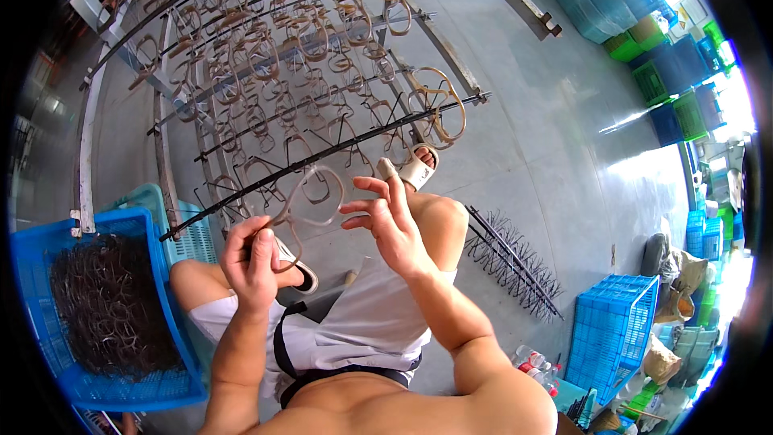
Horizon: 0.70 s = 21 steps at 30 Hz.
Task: The person picks up a metal rod with prongs and places it on a rack. Then, they repeatedly pick up metal hooks from a blue basket and attach them one by one to the prongs on the rod. The person continues this process, filling the rod with hooks.
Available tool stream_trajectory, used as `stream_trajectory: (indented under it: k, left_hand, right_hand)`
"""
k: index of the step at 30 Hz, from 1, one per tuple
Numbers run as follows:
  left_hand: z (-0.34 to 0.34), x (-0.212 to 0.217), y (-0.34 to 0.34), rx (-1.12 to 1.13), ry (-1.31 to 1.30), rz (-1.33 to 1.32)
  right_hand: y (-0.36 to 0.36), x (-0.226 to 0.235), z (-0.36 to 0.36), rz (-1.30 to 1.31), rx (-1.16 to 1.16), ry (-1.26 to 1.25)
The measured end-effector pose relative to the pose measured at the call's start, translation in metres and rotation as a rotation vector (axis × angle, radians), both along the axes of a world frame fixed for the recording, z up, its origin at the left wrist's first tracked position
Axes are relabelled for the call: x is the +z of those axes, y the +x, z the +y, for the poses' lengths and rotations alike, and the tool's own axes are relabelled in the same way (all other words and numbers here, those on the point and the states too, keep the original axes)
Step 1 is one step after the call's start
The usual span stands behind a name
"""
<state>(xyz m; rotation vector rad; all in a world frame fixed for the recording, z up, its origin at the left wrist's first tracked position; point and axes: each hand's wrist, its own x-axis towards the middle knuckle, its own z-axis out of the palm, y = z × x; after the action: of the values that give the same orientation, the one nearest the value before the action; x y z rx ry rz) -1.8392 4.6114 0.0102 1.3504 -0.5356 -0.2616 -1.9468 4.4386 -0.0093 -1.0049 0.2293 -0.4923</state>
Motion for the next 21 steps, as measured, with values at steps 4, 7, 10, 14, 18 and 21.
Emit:
stream_trajectory:
  k: [4, 7, 10, 14, 18, 21]
  left_hand:
    - [-0.012, 0.013, -0.005, -0.160, 0.104, -0.065]
    - [-0.010, 0.021, 0.014, -0.421, 0.136, 0.087]
    - [-0.007, 0.018, 0.030, -0.523, 0.098, 0.243]
    - [0.036, 0.001, 0.069, -0.060, 0.216, -0.135]
    - [0.175, -0.035, 0.150, 0.724, 0.639, -0.279]
    - [0.307, -0.100, 0.193, 0.980, 1.422, -0.278]
  right_hand:
    - [0.003, -0.001, 0.011, 0.009, -0.176, -0.672]
    - [-0.007, 0.014, -0.019, 0.122, -0.032, -1.020]
    - [-0.002, 0.030, -0.031, 0.215, 0.405, -0.664]
    - [0.008, 0.012, -0.057, 0.246, -0.059, -0.332]
    - [0.043, -0.006, -0.085, 0.220, -0.682, -0.161]
    - [0.057, -0.030, -0.092, 0.343, -0.657, -0.201]
